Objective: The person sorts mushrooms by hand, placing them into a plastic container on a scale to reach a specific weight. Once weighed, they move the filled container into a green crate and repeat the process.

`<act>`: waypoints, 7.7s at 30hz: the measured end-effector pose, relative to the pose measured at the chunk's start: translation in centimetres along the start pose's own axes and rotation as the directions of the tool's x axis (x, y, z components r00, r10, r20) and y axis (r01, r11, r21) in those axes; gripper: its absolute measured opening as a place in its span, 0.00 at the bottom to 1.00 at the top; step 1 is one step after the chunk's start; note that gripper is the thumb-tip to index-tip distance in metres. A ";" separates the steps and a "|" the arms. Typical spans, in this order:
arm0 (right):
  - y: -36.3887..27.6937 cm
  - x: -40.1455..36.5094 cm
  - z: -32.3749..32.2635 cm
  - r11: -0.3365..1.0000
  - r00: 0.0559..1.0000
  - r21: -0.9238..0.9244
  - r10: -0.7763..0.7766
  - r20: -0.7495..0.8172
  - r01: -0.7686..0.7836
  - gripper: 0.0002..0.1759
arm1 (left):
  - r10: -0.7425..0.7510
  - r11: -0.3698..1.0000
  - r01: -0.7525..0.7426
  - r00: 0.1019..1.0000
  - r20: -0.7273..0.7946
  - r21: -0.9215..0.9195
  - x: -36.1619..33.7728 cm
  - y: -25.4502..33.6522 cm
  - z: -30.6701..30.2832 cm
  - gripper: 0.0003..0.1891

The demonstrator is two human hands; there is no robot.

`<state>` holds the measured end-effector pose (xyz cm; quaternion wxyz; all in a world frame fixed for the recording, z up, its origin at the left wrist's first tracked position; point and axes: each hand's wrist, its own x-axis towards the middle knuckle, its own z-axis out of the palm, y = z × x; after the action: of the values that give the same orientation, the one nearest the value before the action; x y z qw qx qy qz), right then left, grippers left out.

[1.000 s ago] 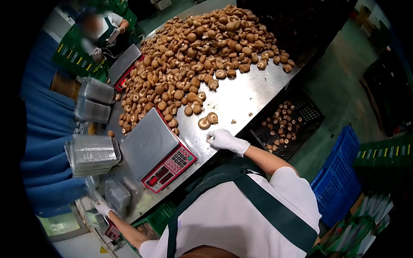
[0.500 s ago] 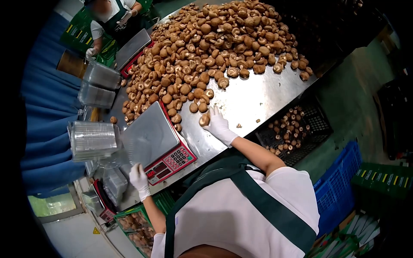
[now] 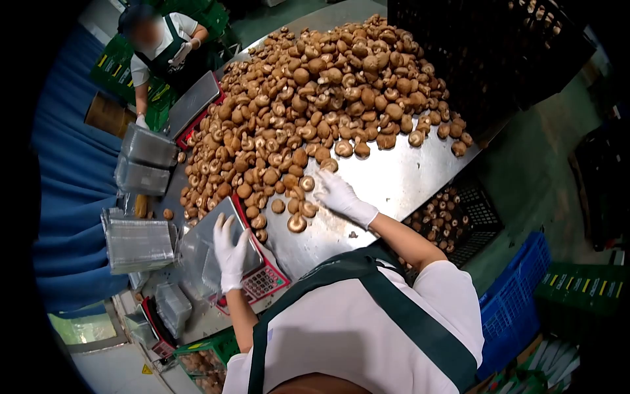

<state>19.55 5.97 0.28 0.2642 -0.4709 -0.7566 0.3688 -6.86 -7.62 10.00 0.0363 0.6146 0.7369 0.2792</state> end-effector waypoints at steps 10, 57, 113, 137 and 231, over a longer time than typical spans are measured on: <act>6.6 14.9 -17.4 0.993 0.925 -0.081 0.049 -0.378 -0.086 0.38 | 0.197 0.972 -0.159 0.952 0.236 -0.171 20.4 8.1 16.6 0.47; 4.3 5.5 -5.6 0.961 0.943 -0.062 -0.275 -0.186 0.268 0.23 | -0.067 0.998 0.067 0.998 0.001 -0.003 0.6 4.2 14.3 0.29; 7.6 -6.2 -16.6 0.931 0.929 -0.160 0.349 0.126 -0.329 0.32 | 0.078 0.990 -0.053 0.979 0.189 -0.130 2.2 5.3 15.4 0.25; 5.3 2.9 -6.8 0.910 0.977 -0.375 -0.209 -0.043 0.178 0.34 | 0.156 0.955 -0.206 0.960 0.231 0.213 -4.0 -0.4 12.7 0.16; -0.8 -1.0 0.2 0.830 0.973 0.542 0.004 0.229 -0.132 0.42 | 0.018 0.554 0.295 0.930 0.366 -0.778 0.5 4.0 13.0 0.47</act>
<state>19.47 4.76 0.76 0.2911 -0.3575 -0.6243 0.6306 1.69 -2.01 1.00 0.4638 0.5031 0.5508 0.4779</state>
